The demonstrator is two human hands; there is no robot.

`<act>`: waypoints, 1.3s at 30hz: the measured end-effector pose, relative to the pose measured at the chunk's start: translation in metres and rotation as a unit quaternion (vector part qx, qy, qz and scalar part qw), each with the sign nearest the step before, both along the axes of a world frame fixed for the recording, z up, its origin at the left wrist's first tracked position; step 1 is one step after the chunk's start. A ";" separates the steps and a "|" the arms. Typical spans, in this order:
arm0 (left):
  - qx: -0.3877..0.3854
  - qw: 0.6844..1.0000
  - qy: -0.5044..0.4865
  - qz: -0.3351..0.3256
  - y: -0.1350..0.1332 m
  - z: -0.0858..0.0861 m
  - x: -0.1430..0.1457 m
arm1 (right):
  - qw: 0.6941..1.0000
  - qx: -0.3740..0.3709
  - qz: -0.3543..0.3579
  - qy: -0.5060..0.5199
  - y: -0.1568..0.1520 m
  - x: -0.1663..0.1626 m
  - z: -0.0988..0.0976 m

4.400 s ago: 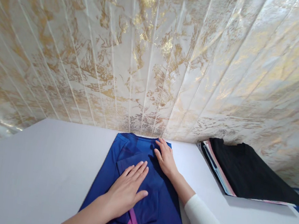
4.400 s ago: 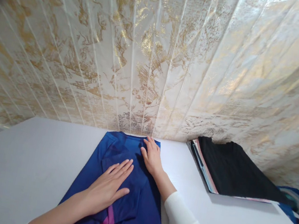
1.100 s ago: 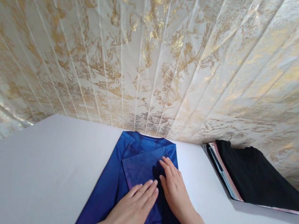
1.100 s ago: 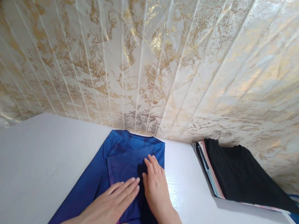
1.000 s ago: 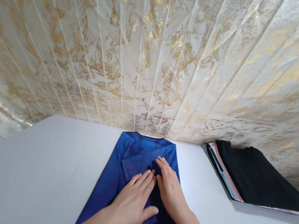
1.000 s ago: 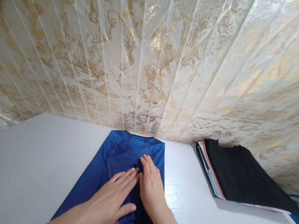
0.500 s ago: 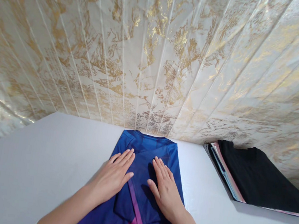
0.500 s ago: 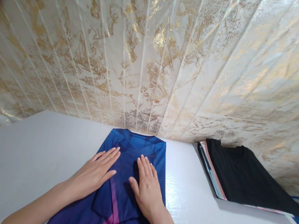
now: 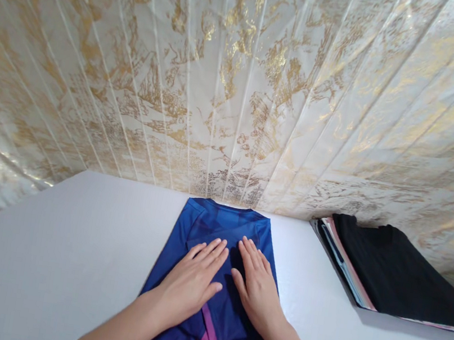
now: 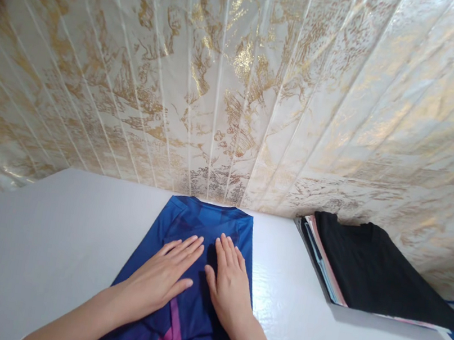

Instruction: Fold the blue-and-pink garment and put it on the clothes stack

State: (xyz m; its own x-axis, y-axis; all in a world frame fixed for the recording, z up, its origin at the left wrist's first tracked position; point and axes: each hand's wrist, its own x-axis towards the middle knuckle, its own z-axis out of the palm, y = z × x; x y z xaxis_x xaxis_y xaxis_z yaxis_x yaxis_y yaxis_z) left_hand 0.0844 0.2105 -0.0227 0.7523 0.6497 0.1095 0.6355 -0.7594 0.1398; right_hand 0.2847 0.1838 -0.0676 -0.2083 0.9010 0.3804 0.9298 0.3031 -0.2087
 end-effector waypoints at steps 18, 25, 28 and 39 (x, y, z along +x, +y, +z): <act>0.099 0.975 0.011 0.199 0.025 -0.006 -0.007 | 0.999 -0.006 -0.030 -0.032 -0.002 -0.003 -0.011; 0.036 0.997 -0.002 0.065 0.004 -0.025 -0.013 | 1.000 0.009 0.007 0.000 -0.002 -0.002 -0.001; 0.020 0.997 -0.013 0.073 0.000 -0.029 -0.012 | 0.999 0.003 0.035 -0.002 -0.010 -0.009 0.004; 0.032 0.994 -0.007 0.109 0.002 -0.030 -0.014 | 0.996 -0.035 0.073 -0.049 -0.027 -0.036 -0.005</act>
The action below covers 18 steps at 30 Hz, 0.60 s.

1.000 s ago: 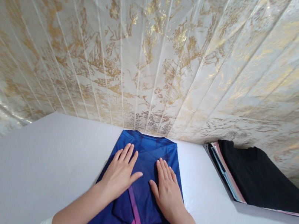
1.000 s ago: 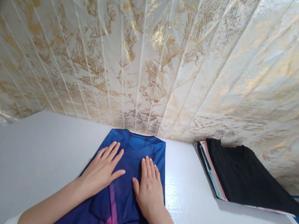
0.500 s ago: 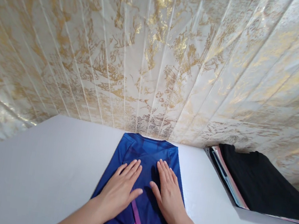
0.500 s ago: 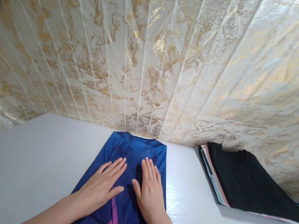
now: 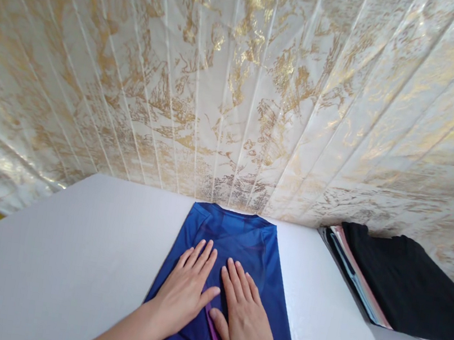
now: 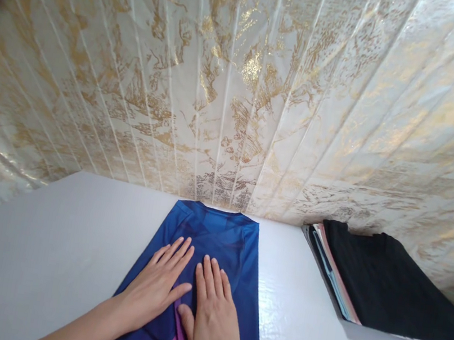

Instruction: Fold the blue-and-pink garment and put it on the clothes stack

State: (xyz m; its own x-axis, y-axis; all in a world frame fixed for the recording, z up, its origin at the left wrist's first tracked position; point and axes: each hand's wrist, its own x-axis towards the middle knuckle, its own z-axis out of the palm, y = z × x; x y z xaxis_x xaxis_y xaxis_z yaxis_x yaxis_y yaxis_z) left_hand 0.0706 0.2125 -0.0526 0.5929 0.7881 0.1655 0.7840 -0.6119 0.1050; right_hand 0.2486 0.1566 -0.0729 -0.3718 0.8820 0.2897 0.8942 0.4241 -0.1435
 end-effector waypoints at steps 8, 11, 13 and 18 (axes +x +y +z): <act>0.033 0.999 -0.029 0.010 0.003 -0.003 -0.025 | 0.999 -0.034 0.018 0.020 0.002 0.008 0.008; 0.081 0.996 -0.022 0.043 0.000 -0.011 -0.041 | 0.996 -0.071 0.040 0.042 0.012 0.007 0.032; 0.106 0.993 -0.015 0.055 -0.003 -0.017 -0.047 | 0.991 -0.100 0.074 0.047 0.026 0.002 0.051; 0.119 0.990 -0.012 0.077 -0.006 -0.028 -0.045 | 0.971 -0.140 0.186 0.053 0.080 -0.029 0.068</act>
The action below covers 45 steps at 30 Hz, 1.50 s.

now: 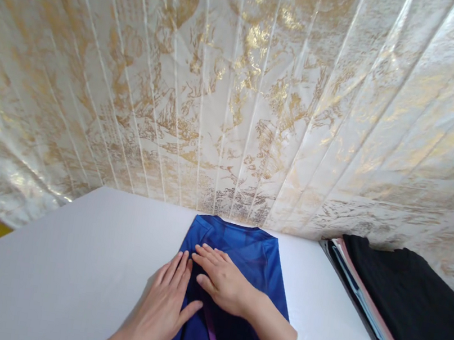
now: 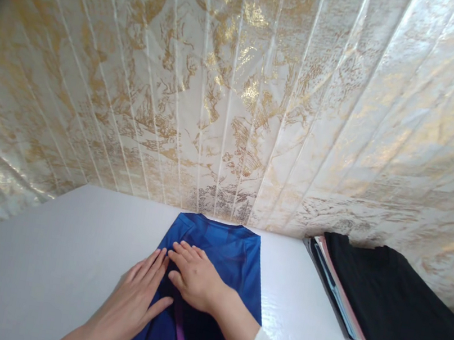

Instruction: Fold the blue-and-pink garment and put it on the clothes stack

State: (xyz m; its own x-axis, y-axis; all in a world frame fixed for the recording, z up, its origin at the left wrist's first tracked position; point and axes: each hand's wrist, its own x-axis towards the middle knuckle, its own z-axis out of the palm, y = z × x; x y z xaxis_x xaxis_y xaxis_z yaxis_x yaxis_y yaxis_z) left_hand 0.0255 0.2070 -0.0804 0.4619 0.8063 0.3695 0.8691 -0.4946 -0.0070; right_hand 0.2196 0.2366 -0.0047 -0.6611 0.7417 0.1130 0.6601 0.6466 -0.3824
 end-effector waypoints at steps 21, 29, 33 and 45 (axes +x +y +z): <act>0.007 0.999 0.041 0.010 0.003 0.013 0.005 | 0.996 0.055 -0.065 -0.036 0.086 -0.037 -0.042; -0.021 0.998 0.047 0.027 0.000 0.015 0.007 | 0.994 0.055 -0.094 -0.022 0.112 -0.044 -0.056; -0.018 0.999 0.042 0.026 0.002 0.015 0.004 | 0.992 0.060 -0.106 -0.018 0.099 -0.035 -0.046; -0.201 0.975 -0.002 -0.090 -0.005 0.060 0.046 | 0.951 0.066 -0.301 -0.039 0.015 0.111 -0.074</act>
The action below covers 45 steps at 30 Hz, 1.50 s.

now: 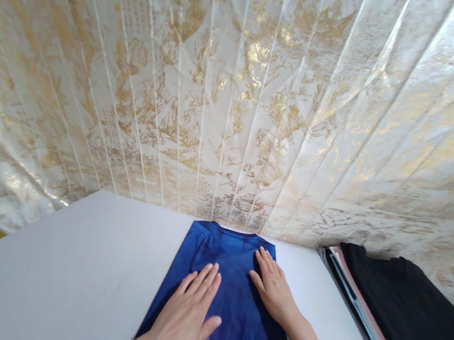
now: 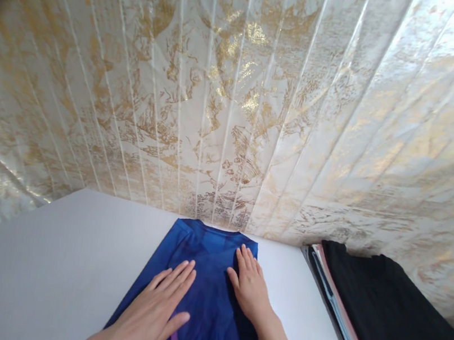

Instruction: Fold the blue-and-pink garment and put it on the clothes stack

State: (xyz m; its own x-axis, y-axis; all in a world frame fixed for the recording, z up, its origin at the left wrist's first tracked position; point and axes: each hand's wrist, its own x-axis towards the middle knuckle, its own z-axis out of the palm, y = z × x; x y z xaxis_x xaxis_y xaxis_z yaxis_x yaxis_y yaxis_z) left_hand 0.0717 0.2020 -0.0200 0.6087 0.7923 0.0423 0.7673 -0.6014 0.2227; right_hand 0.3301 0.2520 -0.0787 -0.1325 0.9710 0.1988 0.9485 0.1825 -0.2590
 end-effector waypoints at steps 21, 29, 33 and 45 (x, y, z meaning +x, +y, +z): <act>-0.108 0.981 -0.091 -0.132 0.010 -0.014 0.072 | 0.986 0.134 -0.075 0.073 0.039 0.062 -0.014; -0.074 0.987 -0.079 -0.122 0.017 -0.012 0.076 | 0.979 0.149 -0.081 0.110 0.043 0.055 -0.004; 0.007 0.995 -0.086 -0.054 0.052 -0.002 0.097 | 0.974 0.159 -0.101 0.129 0.039 0.058 0.000; 0.050 0.986 -0.133 0.093 0.117 -0.011 0.151 | 0.981 0.128 -0.041 0.137 0.060 0.080 0.008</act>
State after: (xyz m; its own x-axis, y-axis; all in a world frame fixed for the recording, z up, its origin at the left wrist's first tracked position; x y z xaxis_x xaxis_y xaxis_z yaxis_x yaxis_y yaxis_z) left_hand 0.2229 0.3188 -0.0314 0.4107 0.8727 0.2640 0.7884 -0.4854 0.3778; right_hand 0.4098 0.3119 -0.0703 0.0370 0.8899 0.4546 0.8643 0.1998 -0.4615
